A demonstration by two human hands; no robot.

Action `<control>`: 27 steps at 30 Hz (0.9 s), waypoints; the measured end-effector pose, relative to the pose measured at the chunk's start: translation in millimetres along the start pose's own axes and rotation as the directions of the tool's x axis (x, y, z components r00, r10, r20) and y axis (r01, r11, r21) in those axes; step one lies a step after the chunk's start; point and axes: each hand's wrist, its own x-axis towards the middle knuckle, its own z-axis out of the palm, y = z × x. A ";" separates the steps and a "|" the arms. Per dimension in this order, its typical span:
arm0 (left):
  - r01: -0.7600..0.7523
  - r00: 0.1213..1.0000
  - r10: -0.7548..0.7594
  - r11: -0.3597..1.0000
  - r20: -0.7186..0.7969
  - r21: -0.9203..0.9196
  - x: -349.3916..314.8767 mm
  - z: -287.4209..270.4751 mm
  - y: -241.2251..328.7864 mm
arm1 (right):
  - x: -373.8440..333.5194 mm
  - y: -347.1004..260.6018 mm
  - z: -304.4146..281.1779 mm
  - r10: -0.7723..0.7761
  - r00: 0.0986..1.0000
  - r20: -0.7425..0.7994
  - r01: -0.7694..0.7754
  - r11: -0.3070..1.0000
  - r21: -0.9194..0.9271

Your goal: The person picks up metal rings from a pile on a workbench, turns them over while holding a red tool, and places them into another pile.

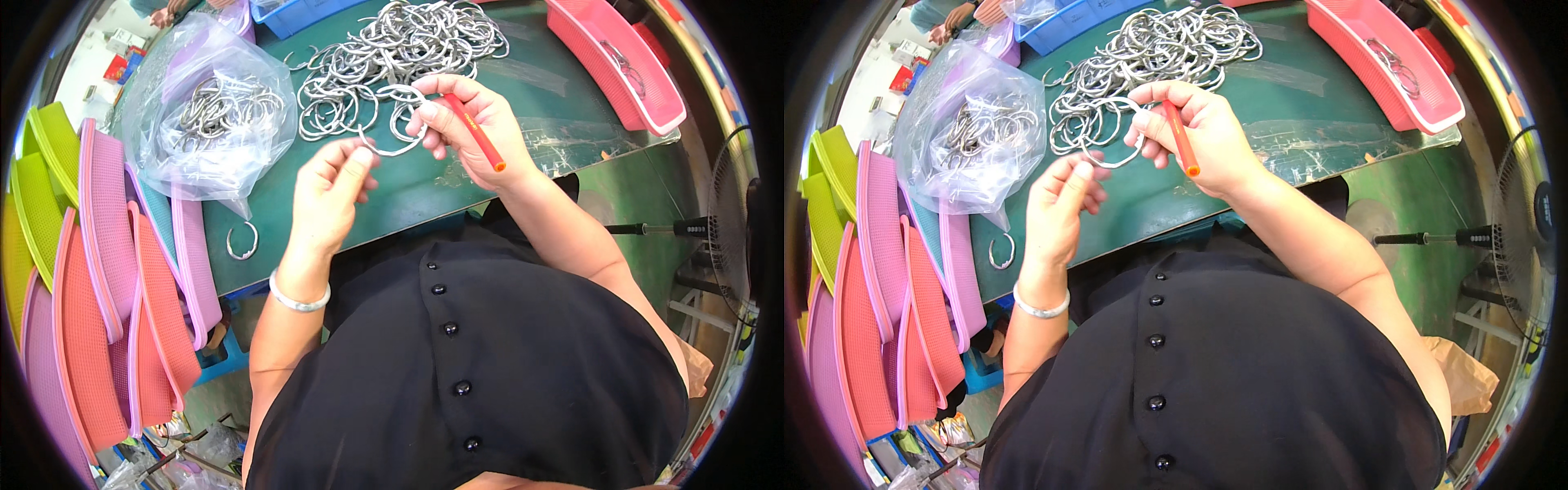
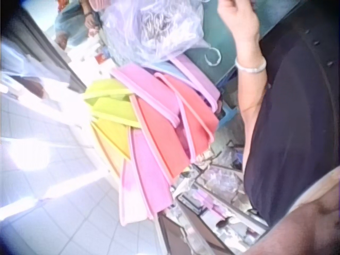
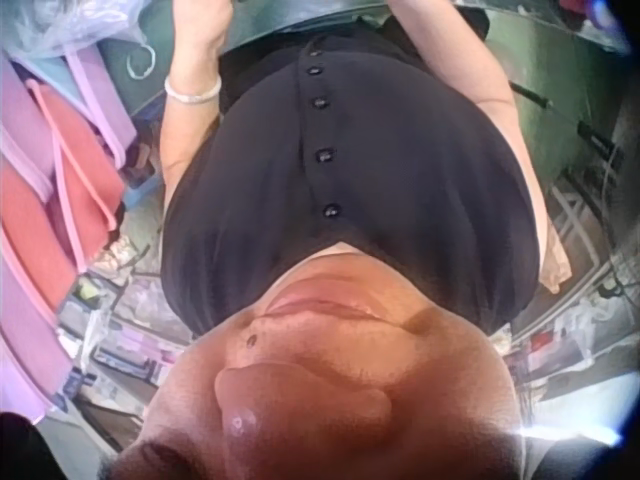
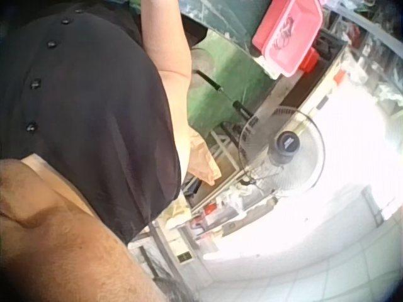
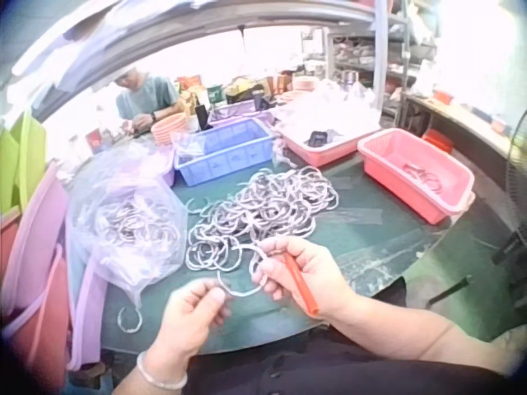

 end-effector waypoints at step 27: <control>0.031 0.999 -0.031 0.939 0.006 -0.342 0.9 1.1 -4.3 | -10.8 8.3 -5.5 0.105 0.994 0.042 -0.107 0.993 0.053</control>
